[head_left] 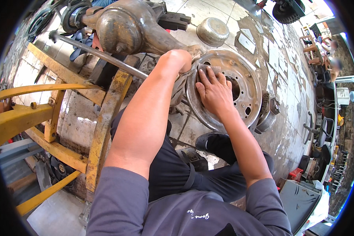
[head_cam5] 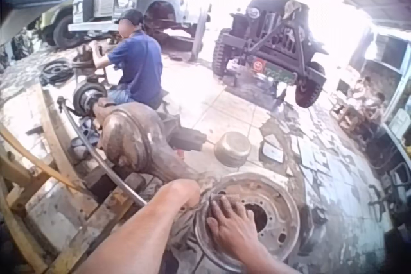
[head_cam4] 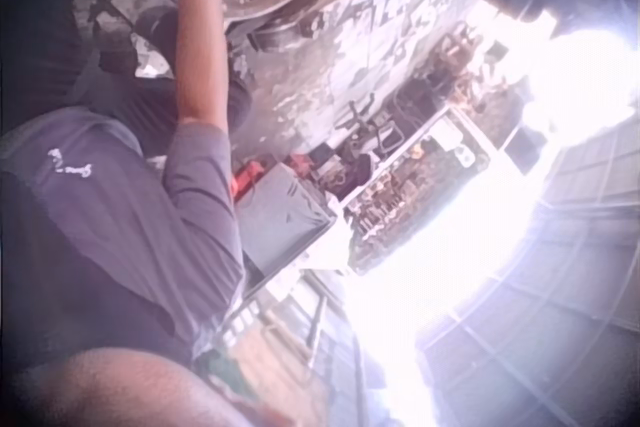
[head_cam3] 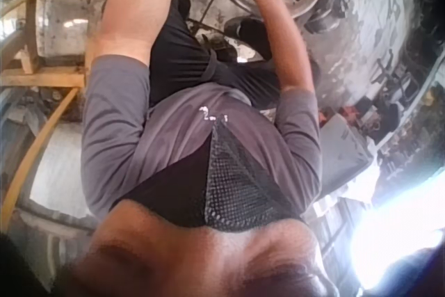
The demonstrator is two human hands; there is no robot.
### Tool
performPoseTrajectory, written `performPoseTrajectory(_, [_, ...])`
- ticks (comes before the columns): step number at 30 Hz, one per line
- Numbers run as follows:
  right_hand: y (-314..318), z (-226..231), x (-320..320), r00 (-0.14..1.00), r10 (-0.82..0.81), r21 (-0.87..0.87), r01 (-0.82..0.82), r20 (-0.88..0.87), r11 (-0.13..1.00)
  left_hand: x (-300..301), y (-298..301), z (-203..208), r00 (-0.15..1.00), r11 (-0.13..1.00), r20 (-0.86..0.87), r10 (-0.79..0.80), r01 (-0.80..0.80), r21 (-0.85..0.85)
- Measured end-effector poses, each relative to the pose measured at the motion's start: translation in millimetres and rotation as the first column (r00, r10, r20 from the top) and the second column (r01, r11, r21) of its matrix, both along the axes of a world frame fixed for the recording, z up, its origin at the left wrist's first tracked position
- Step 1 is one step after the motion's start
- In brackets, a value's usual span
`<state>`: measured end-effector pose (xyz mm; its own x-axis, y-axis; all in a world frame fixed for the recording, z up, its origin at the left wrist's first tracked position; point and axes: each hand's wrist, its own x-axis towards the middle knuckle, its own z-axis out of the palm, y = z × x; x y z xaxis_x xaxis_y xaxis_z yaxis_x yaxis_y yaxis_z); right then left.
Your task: The person sands the surface of a large circular metal part using a sanding block. They repeatedly rub the block over the face and edges of the part, rotating it to reach different areas.
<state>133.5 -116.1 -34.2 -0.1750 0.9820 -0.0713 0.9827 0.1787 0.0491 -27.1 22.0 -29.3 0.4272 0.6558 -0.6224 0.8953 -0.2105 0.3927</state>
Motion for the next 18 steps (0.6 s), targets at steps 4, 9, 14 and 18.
performPoseTrajectory(4, [14,-11,5,0.998,0.052,0.005,-0.052,-0.045,0.999,1,0,-7,0.999,0.998,0.004,-0.032,0.031,0.062])
performPoseTrajectory(9, [14,-12,5,0.99,0.034,-0.088,-0.046,-0.14,0.995,1,1,-8,0.997,0.996,0.005,0.073,-0.073,-0.042])
performPoseTrajectory(14, [19,-10,-2,0.999,0.046,-0.058,-0.047,-0.019,0.997,1,1,-10,1.0,1.0,-0.009,0.01,-0.01,0.013])
performPoseTrajectory(18, [19,-14,-1,0.989,-0.002,-0.05,-0.006,-0.149,0.999,0,2,-9,0.997,0.996,0.012,0.073,-0.072,-0.053])
